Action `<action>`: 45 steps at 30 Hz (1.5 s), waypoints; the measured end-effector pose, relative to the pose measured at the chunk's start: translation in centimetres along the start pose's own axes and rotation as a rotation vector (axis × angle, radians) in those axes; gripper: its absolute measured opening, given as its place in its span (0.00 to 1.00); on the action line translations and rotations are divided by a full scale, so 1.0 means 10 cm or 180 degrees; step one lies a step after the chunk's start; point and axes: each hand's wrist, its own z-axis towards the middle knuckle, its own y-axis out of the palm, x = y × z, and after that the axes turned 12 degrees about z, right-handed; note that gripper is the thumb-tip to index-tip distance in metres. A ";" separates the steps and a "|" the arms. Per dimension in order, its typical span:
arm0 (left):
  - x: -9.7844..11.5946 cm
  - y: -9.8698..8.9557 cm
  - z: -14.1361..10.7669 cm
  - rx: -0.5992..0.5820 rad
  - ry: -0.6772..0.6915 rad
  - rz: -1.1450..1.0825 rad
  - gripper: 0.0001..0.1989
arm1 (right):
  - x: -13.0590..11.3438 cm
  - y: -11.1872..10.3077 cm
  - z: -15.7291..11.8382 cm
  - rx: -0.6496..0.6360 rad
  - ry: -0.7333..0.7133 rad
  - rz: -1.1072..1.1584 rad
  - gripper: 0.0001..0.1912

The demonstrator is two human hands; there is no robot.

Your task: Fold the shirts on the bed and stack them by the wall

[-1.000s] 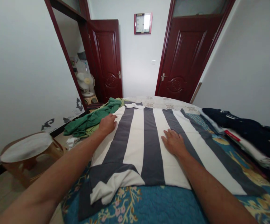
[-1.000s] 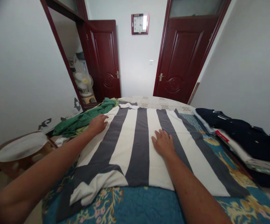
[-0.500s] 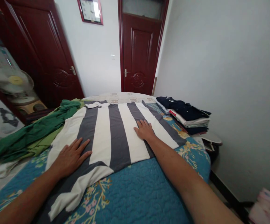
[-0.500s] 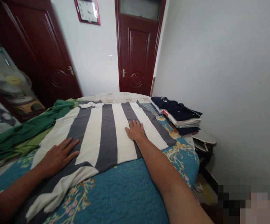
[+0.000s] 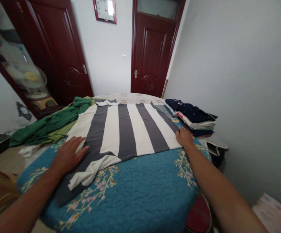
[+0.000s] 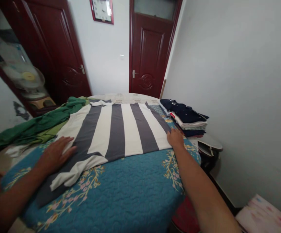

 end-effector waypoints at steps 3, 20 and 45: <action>-0.14 0.01 -0.03 0.0085 -0.0480 0.0076 0.29 | -0.05 -0.10 -0.09 0.0263 0.0231 0.0012 0.26; -0.43 0.21 0.06 -0.0372 -0.0594 0.0013 0.26 | -0.20 -0.28 -0.15 0.0494 0.0542 0.0057 0.23; 0.29 -0.32 -0.27 -0.0001 0.0208 -0.0530 0.27 | -0.48 -0.09 -0.32 0.0427 -0.1218 0.0058 0.26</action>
